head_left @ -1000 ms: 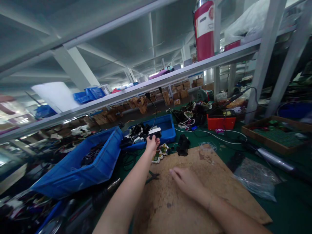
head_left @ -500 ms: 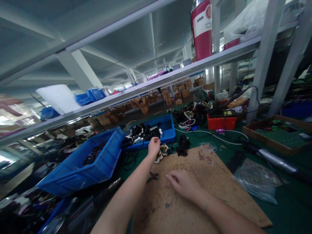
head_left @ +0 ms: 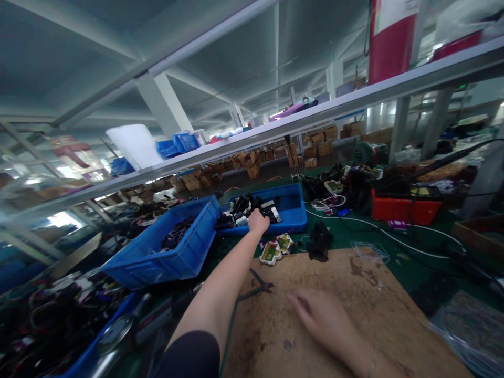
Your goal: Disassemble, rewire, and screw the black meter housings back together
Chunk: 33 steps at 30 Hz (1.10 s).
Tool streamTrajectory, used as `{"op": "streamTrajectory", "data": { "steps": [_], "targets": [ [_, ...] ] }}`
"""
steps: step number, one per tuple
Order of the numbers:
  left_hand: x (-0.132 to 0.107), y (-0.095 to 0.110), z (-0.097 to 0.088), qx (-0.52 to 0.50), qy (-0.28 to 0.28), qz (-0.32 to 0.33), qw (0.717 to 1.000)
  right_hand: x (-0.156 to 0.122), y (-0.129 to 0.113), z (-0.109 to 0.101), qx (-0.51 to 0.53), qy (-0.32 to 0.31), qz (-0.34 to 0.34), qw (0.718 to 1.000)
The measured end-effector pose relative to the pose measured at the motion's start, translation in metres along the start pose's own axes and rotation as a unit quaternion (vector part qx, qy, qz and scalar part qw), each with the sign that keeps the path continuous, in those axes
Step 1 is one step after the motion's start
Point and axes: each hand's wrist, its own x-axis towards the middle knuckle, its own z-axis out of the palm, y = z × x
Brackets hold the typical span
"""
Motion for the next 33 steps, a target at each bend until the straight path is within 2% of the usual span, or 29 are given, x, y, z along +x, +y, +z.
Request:
{"op": "streamTrajectory", "data": {
  "steps": [3,6,9,11,13,17,20,23,25,27,29,33],
  "targets": [
    [0.01,0.007,0.007,0.01,-0.017,-0.04,0.999,0.001,0.002,0.001,0.003,-0.014,0.008,1.0],
    [0.016,0.012,0.002,0.004,-0.018,-0.053,0.998,0.002,0.003,0.001,0.006,-0.017,0.013,1.0],
    [0.011,0.018,-0.013,-0.01,-0.004,-0.032,0.999,0.001,0.002,0.0,-0.002,-0.017,0.007,1.0],
    [-0.002,0.026,-0.02,-0.019,0.003,0.006,1.0,0.001,0.0,-0.001,-0.01,-0.019,0.003,1.0],
    [-0.026,0.037,-0.02,-0.035,-0.014,0.074,0.997,0.0,-0.001,-0.002,-0.013,-0.021,0.002,1.0],
    [-0.107,0.061,0.006,-0.061,-0.13,0.198,0.97,0.0,-0.003,-0.004,-0.008,-0.014,-0.006,1.0],
    [-0.164,0.069,0.028,-0.073,-0.175,0.218,0.957,-0.002,-0.005,-0.007,0.004,-0.007,-0.034,0.999],
    [-0.186,0.068,0.031,-0.117,-0.167,0.196,0.959,-0.003,-0.005,-0.009,0.019,-0.016,-0.074,0.997],
    [-0.183,0.062,0.019,-0.165,-0.152,0.176,0.959,-0.004,-0.005,-0.009,0.019,-0.02,-0.099,0.995],
    [-0.175,0.053,-0.004,-0.226,-0.138,0.158,0.951,-0.006,-0.004,-0.007,0.015,-0.024,-0.121,0.992],
    [-0.165,0.042,-0.036,-0.299,-0.122,0.136,0.937,-0.007,-0.003,-0.005,0.013,-0.028,-0.137,0.99],
    [-0.153,0.02,-0.116,-0.437,-0.057,0.081,0.894,-0.008,-0.002,-0.003,-0.003,-0.024,-0.147,0.989]
  ]
}}
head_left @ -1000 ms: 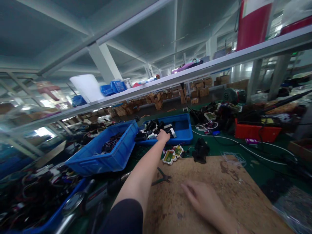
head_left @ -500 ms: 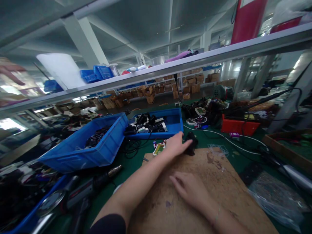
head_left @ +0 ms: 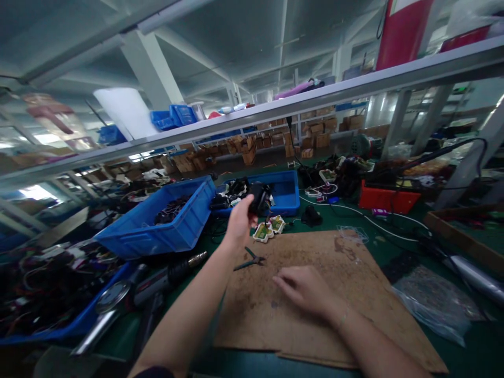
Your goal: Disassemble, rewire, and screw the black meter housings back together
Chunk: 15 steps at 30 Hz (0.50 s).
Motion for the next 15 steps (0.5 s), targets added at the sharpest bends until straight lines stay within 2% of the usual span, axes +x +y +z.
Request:
{"op": "streamTrajectory", "data": {
  "steps": [2,4,6,8,11,15],
  "targets": [
    [-0.006,0.027,-0.028,-0.062,0.043,0.002,0.997,0.0,0.001,-0.001,-0.008,0.011,0.018,1.0],
    [-0.02,0.05,-0.046,-0.215,0.084,-0.029,0.972,0.001,0.004,-0.002,-0.016,0.033,0.057,0.998],
    [-0.042,0.068,-0.056,-0.282,0.085,-0.048,0.955,0.002,0.007,-0.003,-0.02,0.054,0.095,0.994],
    [-0.069,0.078,-0.059,-0.3,0.071,-0.056,0.95,0.003,0.011,-0.004,-0.011,0.068,0.119,0.99],
    [-0.111,0.076,-0.058,-0.318,0.069,-0.085,0.942,0.004,0.012,-0.004,0.027,0.08,0.136,0.987],
    [-0.157,0.047,-0.058,-0.37,0.077,-0.205,0.903,0.002,0.0,-0.004,0.069,0.044,0.123,0.989]
  ]
}}
